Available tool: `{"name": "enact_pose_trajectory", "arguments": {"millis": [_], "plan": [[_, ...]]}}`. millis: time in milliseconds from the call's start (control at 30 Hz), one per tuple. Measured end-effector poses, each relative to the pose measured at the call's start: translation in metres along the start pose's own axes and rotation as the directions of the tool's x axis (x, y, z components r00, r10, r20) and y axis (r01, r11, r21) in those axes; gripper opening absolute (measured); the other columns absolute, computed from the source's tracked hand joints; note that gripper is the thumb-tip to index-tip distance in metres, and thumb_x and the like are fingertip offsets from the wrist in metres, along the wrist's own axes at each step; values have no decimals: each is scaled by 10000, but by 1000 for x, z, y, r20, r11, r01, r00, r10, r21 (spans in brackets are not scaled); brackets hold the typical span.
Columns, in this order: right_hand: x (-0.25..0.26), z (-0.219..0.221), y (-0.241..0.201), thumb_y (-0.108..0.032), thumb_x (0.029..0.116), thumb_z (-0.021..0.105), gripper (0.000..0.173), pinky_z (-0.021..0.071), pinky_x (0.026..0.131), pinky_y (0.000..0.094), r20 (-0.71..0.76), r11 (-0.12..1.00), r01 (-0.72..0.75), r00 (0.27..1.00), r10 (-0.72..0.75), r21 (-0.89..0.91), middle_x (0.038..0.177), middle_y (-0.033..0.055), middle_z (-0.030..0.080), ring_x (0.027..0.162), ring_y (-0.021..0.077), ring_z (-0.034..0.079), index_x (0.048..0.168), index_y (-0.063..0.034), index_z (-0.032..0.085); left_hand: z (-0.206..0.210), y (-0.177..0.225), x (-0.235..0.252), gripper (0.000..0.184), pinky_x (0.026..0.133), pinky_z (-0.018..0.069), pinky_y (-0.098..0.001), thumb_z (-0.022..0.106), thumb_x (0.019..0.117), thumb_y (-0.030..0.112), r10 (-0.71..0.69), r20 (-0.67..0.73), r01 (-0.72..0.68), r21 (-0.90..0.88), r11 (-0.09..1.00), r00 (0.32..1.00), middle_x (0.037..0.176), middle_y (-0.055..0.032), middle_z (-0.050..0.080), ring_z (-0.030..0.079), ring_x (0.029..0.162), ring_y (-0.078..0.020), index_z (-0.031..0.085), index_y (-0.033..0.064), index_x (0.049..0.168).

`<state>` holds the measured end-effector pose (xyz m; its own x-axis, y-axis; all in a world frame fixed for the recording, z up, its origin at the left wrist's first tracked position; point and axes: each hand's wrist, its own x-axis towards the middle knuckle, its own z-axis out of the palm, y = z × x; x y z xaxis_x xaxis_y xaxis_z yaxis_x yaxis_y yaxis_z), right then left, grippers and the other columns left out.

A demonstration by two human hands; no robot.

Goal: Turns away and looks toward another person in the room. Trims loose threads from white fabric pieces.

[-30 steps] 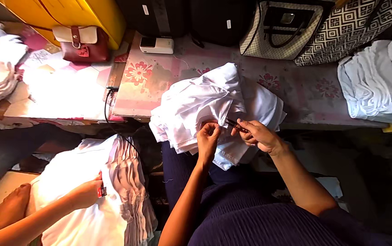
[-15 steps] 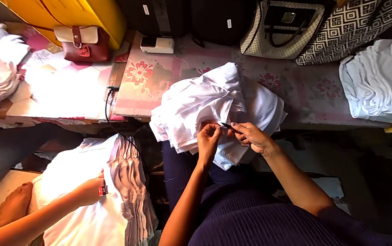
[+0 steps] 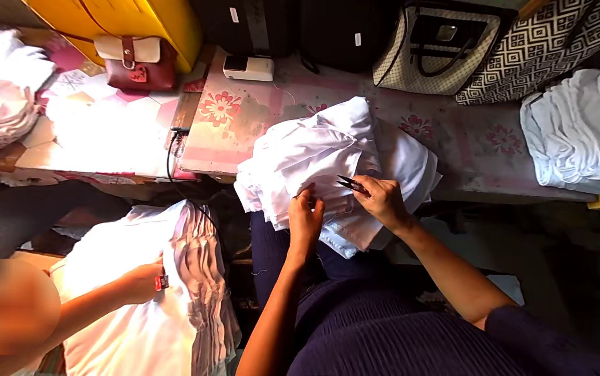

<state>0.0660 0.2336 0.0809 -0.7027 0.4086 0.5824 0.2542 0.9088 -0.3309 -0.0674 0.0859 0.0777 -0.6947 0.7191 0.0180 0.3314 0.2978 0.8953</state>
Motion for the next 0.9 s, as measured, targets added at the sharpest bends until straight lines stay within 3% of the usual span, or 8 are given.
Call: {"name": "enact_pose_trajectory", "arguments": {"millis": [100, 200, 300, 400, 467, 600, 700, 900], "plan": [[4, -7, -3, -86, 891, 711, 152, 561, 581, 402, 47, 992, -92, 995, 88, 86, 794, 122, 742, 646, 230, 705, 998, 9, 763, 1, 11, 7, 488, 831, 577, -349, 670, 931, 41, -15, 17, 19, -218, 976, 1000, 1183, -211, 670, 693, 937, -206, 546, -86, 1386], [10, -12, -10, -109, 925, 714, 145, 579, 682, 372, 137, 937, -277, 958, 253, 210, 841, 112, 744, 715, 185, 704, 1012, -3, 761, 10, 25, 18, 722, 846, 605, -332, 753, 889, 17, -9, 87, 46, -434, 900, 996, 1157, -173, 676, 714, 948, -173, 389, -70, 1507], [12, -14, -16, -96, 936, 714, 144, 573, 712, 330, 210, 859, -428, 901, 380, 281, 871, 107, 744, 737, 143, 692, 1032, 4, 754, 25, 24, 26, 450, 810, 616, -338, 769, 872, -9, -55, 133, 112, -475, 873, 990, 924, -98, 744, 735, 813, -140, 555, -70, 1263], [17, -18, -16, -70, 941, 720, 81, 478, 617, 211, 382, 608, -658, 753, 535, 444, 781, 11, 660, 634, 26, 545, 998, -12, 728, 30, 17, 27, 138, 775, 614, -319, 764, 869, -29, -135, 197, 222, -532, 817, 971, 832, -77, 749, 725, 747, -130, 693, -46, 986], [17, -18, -17, -32, 950, 689, 38, 353, 490, 179, 485, 372, -752, 643, 593, 544, 667, -33, 558, 506, 0, 398, 977, -8, 702, 31, 12, 23, 82, 765, 613, -303, 721, 907, -31, -113, 238, 234, -575, 784, 965, 835, -67, 749, 719, 741, -114, 711, -39, 988], [21, -21, -15, -28, 1014, 577, 71, 333, 435, 160, 650, -1, -806, 477, 591, 592, 569, -69, 437, 433, 0, 339, 1009, -17, 646, 24, 7, 17, 121, 764, 610, -296, 648, 953, -39, -81, 270, 229, -576, 785, 959, 840, -73, 747, 712, 736, -107, 727, -50, 1043], [24, -21, -18, -37, 1008, 603, 48, 323, 434, 154, 655, -17, -820, 445, 610, 572, 589, -63, 469, 442, -2, 345, 990, -34, 647, 20, 11, 16, 245, 828, 610, -311, 693, 944, 14, 7, 252, 125, -504, 854, 968, 956, -88, 757, 728, 822, -114, 685, -55, 1179], [21, -22, -14, -122, 1043, 578, 118, 317, 437, 157, 656, 78, -816, 514, 553, 573, 560, -85, 403, 436, -3, 328, 977, -49, 642, 26, 15, 14, 122, 599, 617, -264, 620, 995, 16, 30, 132, 33, -449, 893, 991, 731, -70, 713, 686, 580, -92, 713, -64, 987]]}}
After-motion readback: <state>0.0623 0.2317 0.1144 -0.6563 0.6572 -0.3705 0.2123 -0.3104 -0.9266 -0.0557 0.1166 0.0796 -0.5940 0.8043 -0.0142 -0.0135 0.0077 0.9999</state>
